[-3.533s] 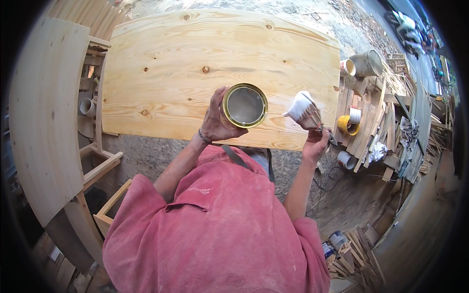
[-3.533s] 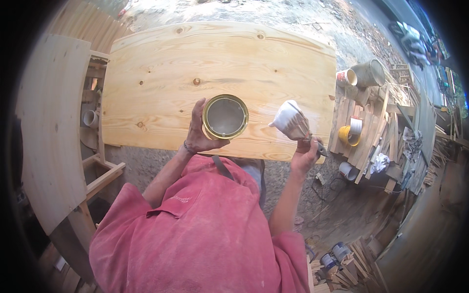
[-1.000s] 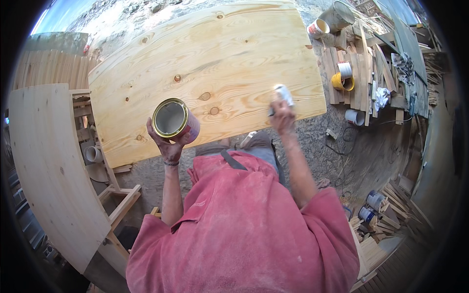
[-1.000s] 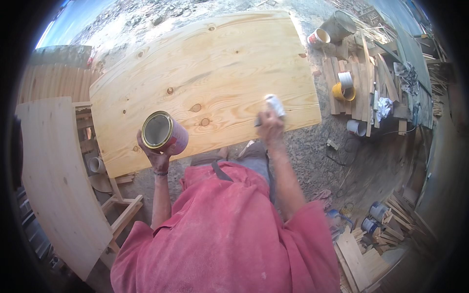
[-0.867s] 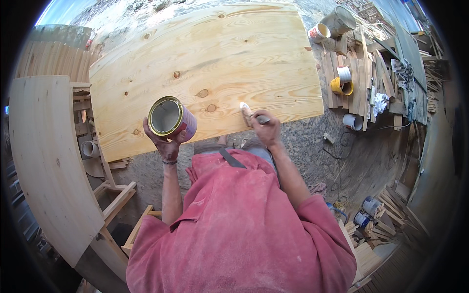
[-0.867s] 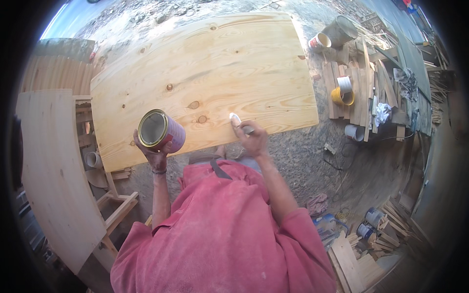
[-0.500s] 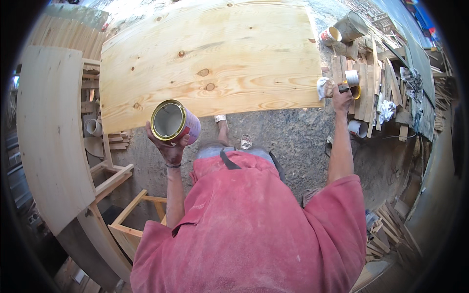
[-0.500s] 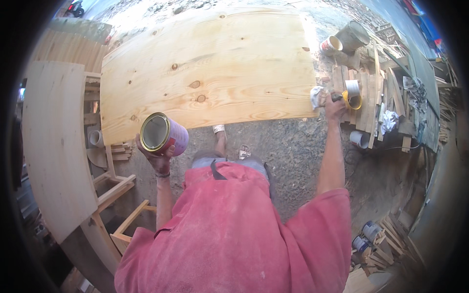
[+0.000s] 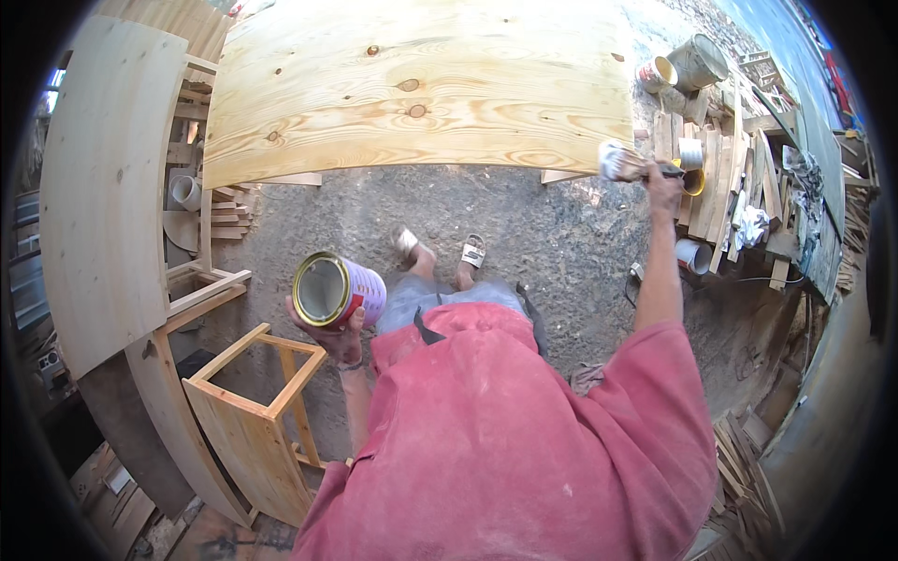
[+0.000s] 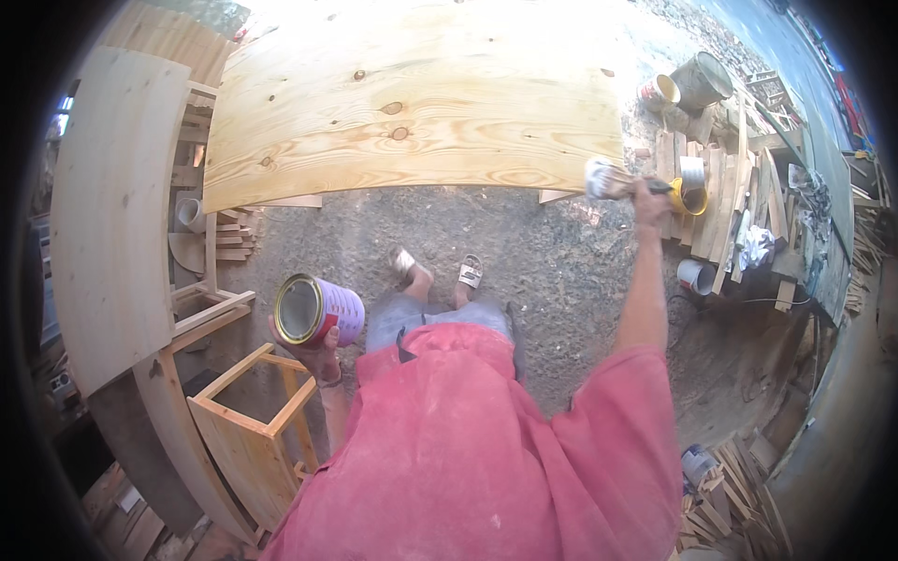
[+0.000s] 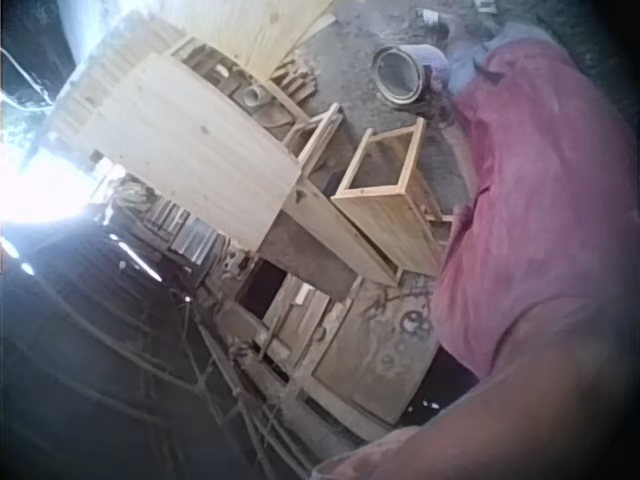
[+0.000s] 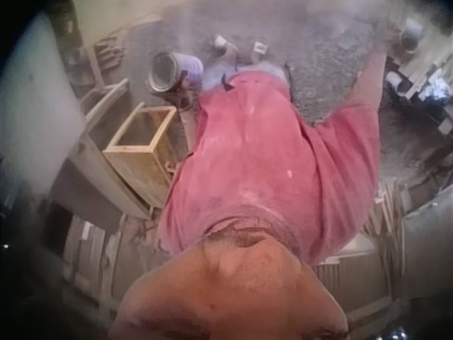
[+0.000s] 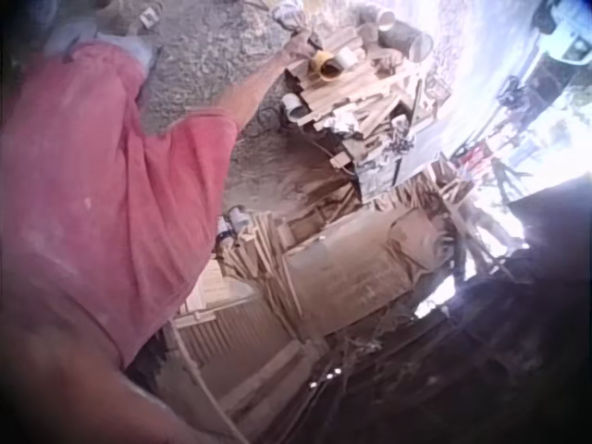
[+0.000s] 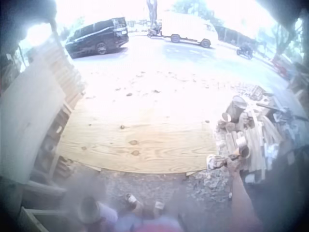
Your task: The person applies a clear finish to the surface of a wooden tabletop using a paintbrush, dipping the brush into a metal can between strokes.
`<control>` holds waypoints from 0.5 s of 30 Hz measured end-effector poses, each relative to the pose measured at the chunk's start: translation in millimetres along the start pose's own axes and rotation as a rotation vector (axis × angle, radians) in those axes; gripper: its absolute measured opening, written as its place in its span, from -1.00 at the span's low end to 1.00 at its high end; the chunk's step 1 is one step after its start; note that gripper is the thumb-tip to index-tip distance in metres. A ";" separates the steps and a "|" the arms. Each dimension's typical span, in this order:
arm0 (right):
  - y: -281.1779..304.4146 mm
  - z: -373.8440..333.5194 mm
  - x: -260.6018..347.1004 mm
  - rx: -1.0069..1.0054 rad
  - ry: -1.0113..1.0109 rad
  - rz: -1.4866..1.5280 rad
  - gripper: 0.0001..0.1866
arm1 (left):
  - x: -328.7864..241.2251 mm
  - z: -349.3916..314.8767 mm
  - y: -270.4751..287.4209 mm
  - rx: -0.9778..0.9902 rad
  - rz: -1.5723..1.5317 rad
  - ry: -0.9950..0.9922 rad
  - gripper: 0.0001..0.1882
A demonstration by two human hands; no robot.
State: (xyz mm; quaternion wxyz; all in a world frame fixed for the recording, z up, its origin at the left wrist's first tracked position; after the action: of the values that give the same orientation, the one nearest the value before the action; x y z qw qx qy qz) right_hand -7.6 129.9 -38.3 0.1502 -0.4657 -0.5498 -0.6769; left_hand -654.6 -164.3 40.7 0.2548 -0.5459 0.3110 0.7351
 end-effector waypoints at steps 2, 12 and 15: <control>23.4 8.9 1.9 -0.233 0.042 -0.298 -0.83 | -0.7 -7.7 19.6 -0.031 -0.018 -0.011 0.32; 4.0 10.1 -41.1 -0.559 -0.426 0.001 -0.23 | 6.3 -43.9 117.7 -0.138 0.069 -0.074 0.20; 1.1 7.6 -43.9 -0.414 -0.433 -0.015 -0.26 | 13.7 -61.6 148.9 -0.168 0.095 -0.038 0.21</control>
State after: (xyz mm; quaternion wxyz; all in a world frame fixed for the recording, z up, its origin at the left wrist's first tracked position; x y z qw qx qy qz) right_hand 19.6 122.7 -72.9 -0.0736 -0.6159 -0.4229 -0.6606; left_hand -725.1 -309.9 41.2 0.1788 -0.5360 0.2693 0.7799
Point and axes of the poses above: each hand's wrist, its own z-axis towards the middle knuckle, its own y-axis out of the back of the hand, x = y × z, the point moved 5 cm from there along z, towards the middle knuckle, and after that the axes turned 13 degrees about -z, right-handed, at the moved point
